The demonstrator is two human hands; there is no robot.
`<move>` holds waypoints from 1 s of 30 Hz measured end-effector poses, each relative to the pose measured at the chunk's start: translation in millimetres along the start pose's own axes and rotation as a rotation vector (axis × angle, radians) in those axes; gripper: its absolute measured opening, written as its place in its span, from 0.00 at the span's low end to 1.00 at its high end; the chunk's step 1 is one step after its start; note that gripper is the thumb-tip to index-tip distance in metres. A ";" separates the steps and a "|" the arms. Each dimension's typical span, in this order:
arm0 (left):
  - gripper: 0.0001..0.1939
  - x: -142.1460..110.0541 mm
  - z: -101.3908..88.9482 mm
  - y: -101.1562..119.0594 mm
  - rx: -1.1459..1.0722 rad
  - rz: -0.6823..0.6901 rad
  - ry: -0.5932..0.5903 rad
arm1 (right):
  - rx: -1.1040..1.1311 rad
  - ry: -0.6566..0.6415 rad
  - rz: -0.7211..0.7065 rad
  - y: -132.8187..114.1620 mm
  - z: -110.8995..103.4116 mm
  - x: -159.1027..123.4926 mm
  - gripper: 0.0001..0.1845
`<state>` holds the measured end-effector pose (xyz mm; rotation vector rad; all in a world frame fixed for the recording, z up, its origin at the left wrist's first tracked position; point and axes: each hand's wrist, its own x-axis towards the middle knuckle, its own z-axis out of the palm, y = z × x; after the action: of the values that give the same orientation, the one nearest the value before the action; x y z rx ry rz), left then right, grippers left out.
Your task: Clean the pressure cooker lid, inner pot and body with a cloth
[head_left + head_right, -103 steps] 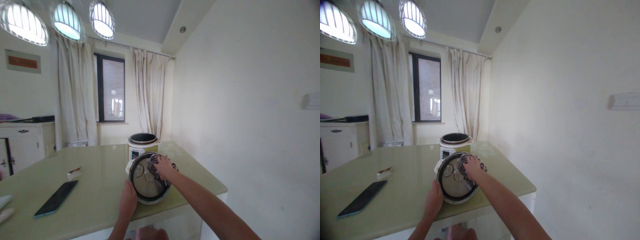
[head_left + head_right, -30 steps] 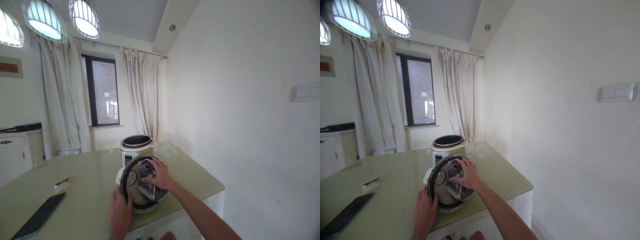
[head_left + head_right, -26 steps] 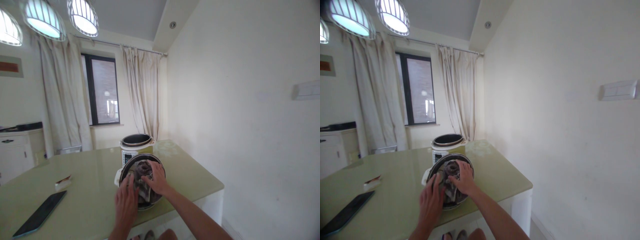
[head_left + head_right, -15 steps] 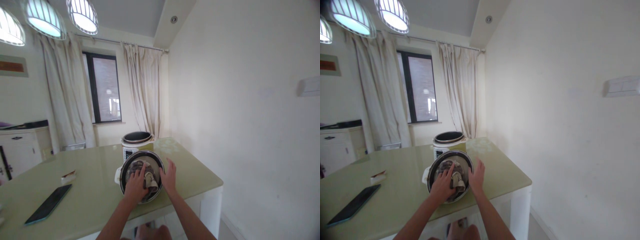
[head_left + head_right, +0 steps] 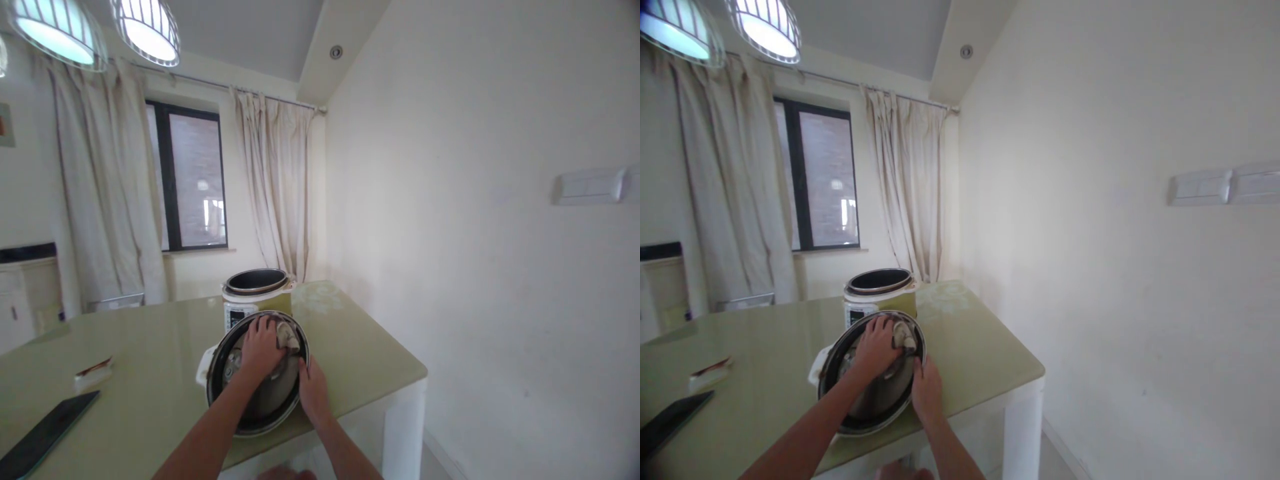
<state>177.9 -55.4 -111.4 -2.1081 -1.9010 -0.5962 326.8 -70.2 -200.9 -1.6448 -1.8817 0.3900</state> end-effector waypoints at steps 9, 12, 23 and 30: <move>0.29 -24.0 2.5 -8.5 -0.159 0.336 -0.194 | 0.257 0.060 0.084 3.1 2.2 1.3 0.40; 0.31 -27.9 -4.9 -38.5 -0.124 0.463 -0.276 | 0.532 0.184 0.075 6.0 7.8 1.7 0.44; 0.28 -6.2 -17.9 -3.6 0.036 -0.211 -0.027 | 0.459 0.308 0.042 16.1 31.2 5.1 0.36; 0.25 -23.8 1.5 32.8 -0.144 0.090 -0.157 | 0.530 0.301 0.059 25.5 27.6 6.2 0.30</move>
<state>208.8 -80.0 -120.5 -2.3822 -1.8809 -0.5801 329.9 -54.8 -235.6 -1.3142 -1.3617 0.5729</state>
